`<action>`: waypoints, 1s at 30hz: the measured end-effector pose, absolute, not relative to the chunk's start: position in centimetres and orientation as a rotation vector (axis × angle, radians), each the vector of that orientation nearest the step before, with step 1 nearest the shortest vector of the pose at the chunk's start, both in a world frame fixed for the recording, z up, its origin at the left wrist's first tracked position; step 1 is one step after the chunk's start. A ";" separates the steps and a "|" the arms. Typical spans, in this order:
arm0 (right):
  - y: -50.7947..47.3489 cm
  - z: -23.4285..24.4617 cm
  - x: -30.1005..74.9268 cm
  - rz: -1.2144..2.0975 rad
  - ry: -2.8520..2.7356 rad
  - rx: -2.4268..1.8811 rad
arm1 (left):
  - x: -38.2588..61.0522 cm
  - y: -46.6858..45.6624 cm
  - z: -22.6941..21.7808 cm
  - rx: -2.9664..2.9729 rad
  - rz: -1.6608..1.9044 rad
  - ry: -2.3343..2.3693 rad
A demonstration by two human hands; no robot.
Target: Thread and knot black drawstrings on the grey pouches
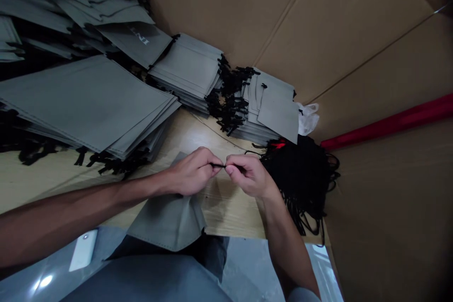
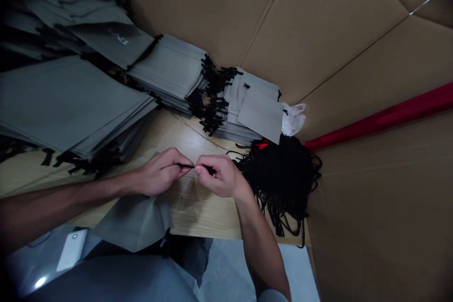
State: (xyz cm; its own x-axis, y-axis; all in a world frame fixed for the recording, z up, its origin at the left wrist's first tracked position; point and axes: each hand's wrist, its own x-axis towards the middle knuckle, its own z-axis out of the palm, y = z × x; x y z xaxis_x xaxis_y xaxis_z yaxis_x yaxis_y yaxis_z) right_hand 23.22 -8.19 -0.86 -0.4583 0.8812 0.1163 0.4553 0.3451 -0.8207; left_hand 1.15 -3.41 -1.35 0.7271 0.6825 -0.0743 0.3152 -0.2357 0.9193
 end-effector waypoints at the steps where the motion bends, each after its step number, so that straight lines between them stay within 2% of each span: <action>1: -8.1 -1.0 23.3 1.018 -2.043 -1.145 | 1.0 -3.4 -1.2 1.805 0.405 0.721; 6: -7.6 -1.3 23.6 1.057 -2.007 -1.181 | 1.1 -2.8 -2.3 1.704 0.416 0.625; 15: -7.4 -1.3 23.6 0.720 -2.139 -1.251 | 2.1 -2.6 -3.4 1.696 0.384 0.862; 30: -7.9 -1.2 22.5 0.876 -1.946 -1.332 | 2.2 -2.1 -4.8 1.602 0.394 0.602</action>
